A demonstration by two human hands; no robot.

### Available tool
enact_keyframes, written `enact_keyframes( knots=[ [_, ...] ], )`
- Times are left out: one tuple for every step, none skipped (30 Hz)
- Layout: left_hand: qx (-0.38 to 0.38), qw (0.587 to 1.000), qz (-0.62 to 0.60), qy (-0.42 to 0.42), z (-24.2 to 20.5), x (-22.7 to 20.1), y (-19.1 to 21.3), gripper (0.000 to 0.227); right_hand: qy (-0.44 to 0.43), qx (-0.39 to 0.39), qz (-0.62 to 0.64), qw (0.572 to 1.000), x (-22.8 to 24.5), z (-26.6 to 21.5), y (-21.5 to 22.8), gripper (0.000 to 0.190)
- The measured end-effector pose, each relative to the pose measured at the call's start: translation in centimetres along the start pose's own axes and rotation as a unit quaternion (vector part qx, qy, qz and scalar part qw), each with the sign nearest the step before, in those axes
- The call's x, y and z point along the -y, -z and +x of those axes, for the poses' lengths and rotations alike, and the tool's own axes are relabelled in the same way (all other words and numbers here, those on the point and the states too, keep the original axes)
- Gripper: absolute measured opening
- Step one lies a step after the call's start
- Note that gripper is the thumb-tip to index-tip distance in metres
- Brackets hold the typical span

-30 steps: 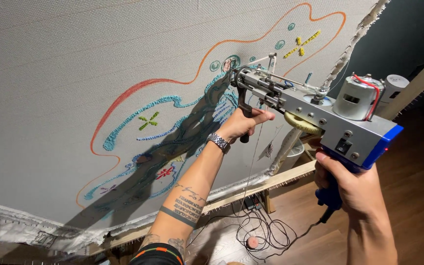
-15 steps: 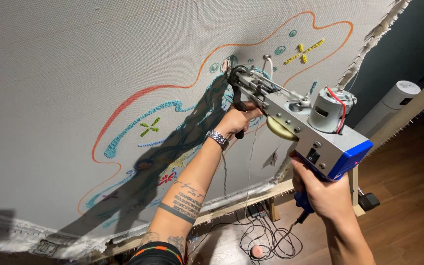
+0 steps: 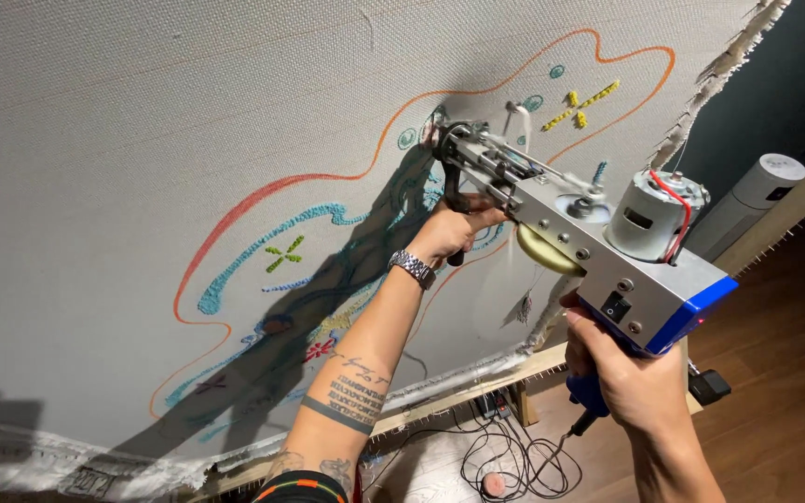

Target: Using a tufting gun to punch yarn into a stretched canvas following a pre-drawn design.

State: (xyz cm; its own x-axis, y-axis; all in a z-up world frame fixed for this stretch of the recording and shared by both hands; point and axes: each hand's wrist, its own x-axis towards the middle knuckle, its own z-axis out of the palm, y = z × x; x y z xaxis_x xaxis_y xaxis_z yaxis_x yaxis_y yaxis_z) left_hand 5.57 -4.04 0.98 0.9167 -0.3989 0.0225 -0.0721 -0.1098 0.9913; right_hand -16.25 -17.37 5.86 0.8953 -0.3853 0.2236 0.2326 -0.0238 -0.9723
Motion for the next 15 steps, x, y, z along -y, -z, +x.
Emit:
enact_keyframes(
  knots=[
    [-0.010,0.999,-0.045,-0.003,0.6,0.7,-0.1,0.030,-0.001,0.001,0.008,1.000,-0.1,0.0,0.1,0.007],
    [-0.020,0.996,-0.091,-0.006,1.2,1.4,-0.2,0.035,-0.002,0.001,0.017,1.000,-0.3,0.1,0.2,0.007],
    [-0.019,0.996,-0.091,-0.005,3.5,4.8,-0.2,0.035,-0.003,0.001,0.016,1.000,-0.6,0.0,0.5,0.007],
    [0.058,0.967,-0.228,-0.095,5.7,8.2,-0.3,0.027,-0.017,-0.002,0.022,1.000,-0.8,0.0,0.7,0.010],
    [0.136,0.907,-0.356,-0.182,8.1,11.5,-0.2,0.023,-0.029,-0.006,0.028,0.999,-1.1,0.0,1.0,0.013],
    [0.136,0.906,-0.356,-0.182,4.8,7.1,0.0,0.023,-0.028,-0.006,0.028,0.999,-1.0,0.1,1.3,0.013],
    [0.093,0.968,-0.223,-0.075,1.4,2.3,-0.3,0.018,-0.013,0.013,0.050,0.999,-0.9,0.0,1.7,0.010],
    [0.049,0.995,-0.081,0.035,-2.7,-2.5,-0.9,0.018,0.002,0.032,0.072,0.997,-0.8,-0.1,2.1,0.008],
    [0.049,0.995,-0.082,0.035,-3.3,-2.8,-1.3,0.018,0.003,0.032,0.072,0.997,-0.9,-0.2,2.7,0.008],
    [0.059,0.995,-0.079,0.023,-3.9,-3.2,-1.6,0.022,-0.016,0.016,0.081,0.996,-1.1,-0.3,3.3,0.008],
    [0.069,0.995,-0.076,0.013,-4.6,-3.5,-2.0,0.027,-0.035,-0.001,0.090,0.995,-1.2,-0.5,3.9,0.009],
    [0.069,0.995,-0.077,0.012,-4.8,-3.2,-2.2,0.027,-0.035,0.000,0.089,0.995,-1.0,-0.7,4.4,0.009],
    [0.087,0.993,-0.079,-0.013,-5.1,-3.0,-2.5,0.029,-0.036,0.010,0.094,0.995,-0.8,-0.9,5.0,0.009],
    [0.104,0.990,-0.082,-0.038,-5.4,-2.8,-2.8,0.031,-0.037,0.020,0.100,0.994,-0.6,-1.1,5.6,0.009],
    [0.104,0.990,-0.082,-0.038,-5.6,-2.7,-3.1,0.031,-0.036,0.020,0.099,0.994,-0.3,-1.5,5.9,0.009]
  ],
)
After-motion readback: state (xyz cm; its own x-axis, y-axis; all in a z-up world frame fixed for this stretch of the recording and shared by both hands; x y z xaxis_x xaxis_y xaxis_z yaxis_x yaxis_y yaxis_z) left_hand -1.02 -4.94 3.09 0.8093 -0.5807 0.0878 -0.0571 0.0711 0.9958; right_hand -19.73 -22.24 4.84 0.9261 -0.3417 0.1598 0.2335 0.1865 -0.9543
